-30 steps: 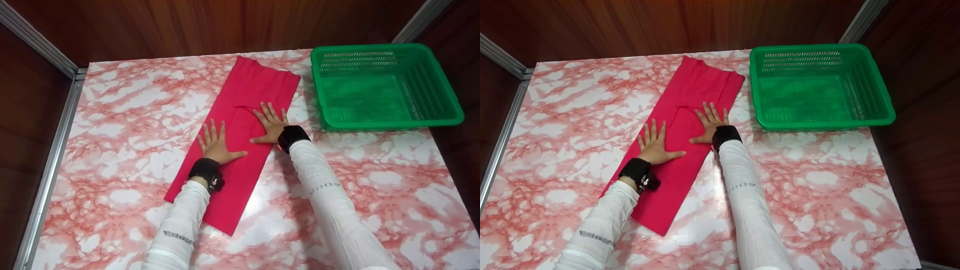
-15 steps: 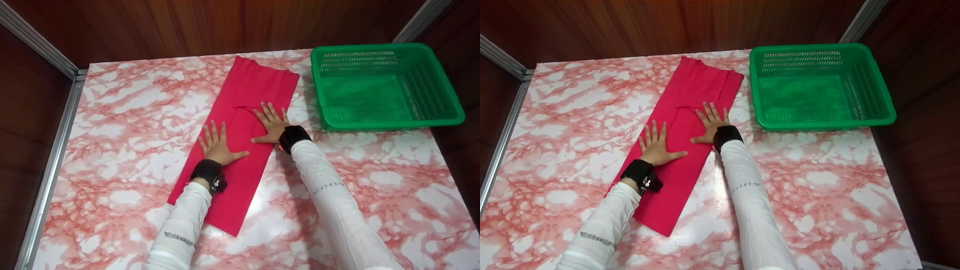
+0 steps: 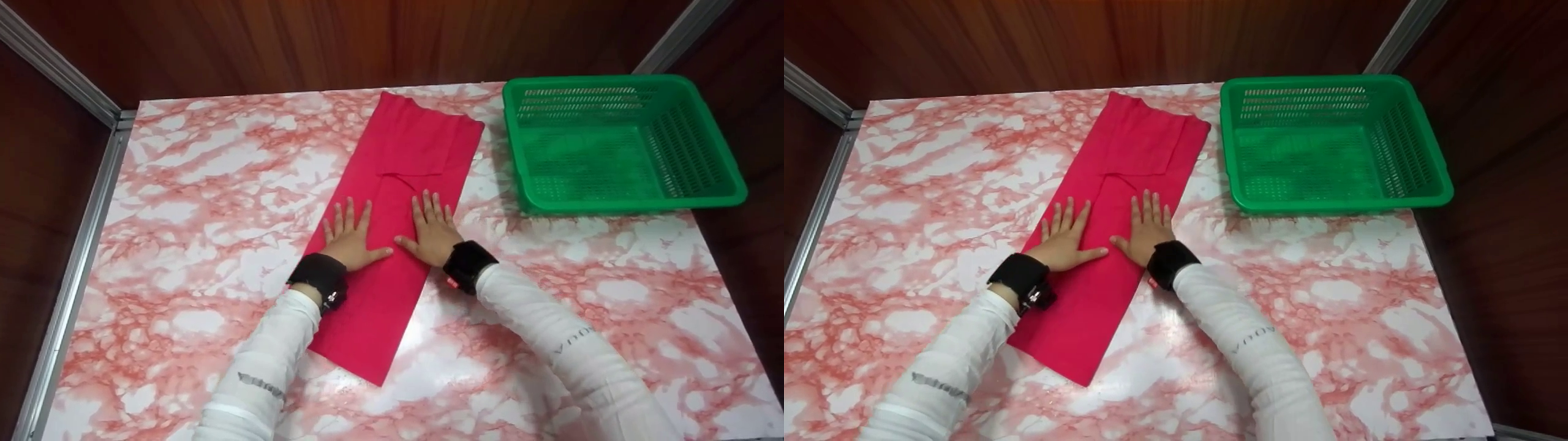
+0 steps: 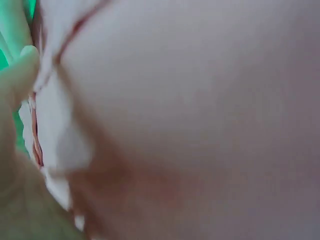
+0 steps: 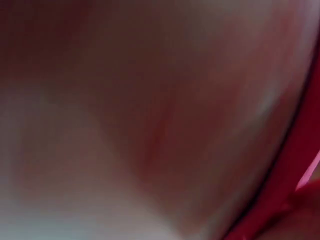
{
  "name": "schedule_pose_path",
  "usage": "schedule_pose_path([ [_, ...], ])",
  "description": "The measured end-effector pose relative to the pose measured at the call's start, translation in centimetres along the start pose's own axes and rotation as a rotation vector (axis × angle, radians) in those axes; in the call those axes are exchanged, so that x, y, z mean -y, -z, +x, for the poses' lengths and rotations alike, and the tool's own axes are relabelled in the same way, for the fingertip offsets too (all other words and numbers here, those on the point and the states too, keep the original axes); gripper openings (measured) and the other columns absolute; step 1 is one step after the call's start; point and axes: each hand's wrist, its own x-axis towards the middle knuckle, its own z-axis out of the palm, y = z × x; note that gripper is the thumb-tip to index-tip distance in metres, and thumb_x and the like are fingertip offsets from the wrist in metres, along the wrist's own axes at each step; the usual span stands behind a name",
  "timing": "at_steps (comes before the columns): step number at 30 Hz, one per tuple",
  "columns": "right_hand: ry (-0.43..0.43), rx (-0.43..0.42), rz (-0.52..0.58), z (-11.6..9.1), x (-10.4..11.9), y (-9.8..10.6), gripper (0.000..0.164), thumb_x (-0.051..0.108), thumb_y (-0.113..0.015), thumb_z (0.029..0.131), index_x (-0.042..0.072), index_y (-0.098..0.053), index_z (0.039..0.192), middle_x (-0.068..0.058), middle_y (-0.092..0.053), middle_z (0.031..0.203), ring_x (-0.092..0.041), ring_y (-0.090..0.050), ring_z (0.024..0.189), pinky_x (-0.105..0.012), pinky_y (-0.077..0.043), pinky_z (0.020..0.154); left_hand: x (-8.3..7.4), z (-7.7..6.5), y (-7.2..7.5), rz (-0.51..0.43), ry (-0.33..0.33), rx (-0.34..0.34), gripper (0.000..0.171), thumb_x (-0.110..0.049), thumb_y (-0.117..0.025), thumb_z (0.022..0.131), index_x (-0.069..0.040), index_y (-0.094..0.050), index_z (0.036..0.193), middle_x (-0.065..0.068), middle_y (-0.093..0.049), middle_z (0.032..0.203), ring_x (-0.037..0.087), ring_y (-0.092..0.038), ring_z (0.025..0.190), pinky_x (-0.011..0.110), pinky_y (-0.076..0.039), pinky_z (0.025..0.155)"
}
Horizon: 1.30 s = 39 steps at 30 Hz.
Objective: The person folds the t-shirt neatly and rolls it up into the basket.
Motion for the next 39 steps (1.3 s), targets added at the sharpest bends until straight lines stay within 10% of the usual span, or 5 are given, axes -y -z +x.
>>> schedule_pose_path([
  [7, -0.052, -0.034, 0.104, -2.2, 3.5, -1.4, 0.095, 0.063, -0.042, 0.081, 0.003, -0.001, 0.142, -0.016, 0.008, 0.148, -0.032, 0.012, 0.135, -0.05, 0.001, 0.107, 2.3, 0.3, 1.3, 0.191, -0.203, -0.005, 0.09, -0.057, -0.053, 0.079, -0.019, -0.004, 0.144, 0.014, 0.007, 0.149, 0.035, 0.01, 0.135, 0.052, 0.0, 0.107],
  [17, -0.145, -0.038, -0.022, -2.2, 4.2, -2.9, 0.116, 0.079, -0.046, 0.064, 0.009, 0.002, 0.143, -0.016, 0.014, 0.147, -0.034, 0.015, 0.134, -0.053, 0.002, 0.106, 4.3, 1.8, 1.0, 0.094, -0.284, -0.025, 0.104, -0.064, -0.061, 0.067, -0.021, -0.007, 0.144, 0.01, 0.008, 0.15, 0.033, 0.015, 0.134, 0.05, 0.003, 0.107],
  [39, -0.082, 0.034, -0.039, -1.0, 2.4, -2.9, 0.116, 0.082, -0.041, 0.063, 0.015, 0.012, 0.142, -0.01, 0.024, 0.146, -0.029, 0.025, 0.132, -0.052, 0.011, 0.104, 3.4, 1.8, 0.6, 0.073, -0.17, -0.007, 0.105, -0.066, -0.059, 0.068, -0.023, -0.002, 0.144, 0.007, 0.015, 0.149, 0.03, 0.02, 0.133, 0.05, 0.008, 0.106],
])
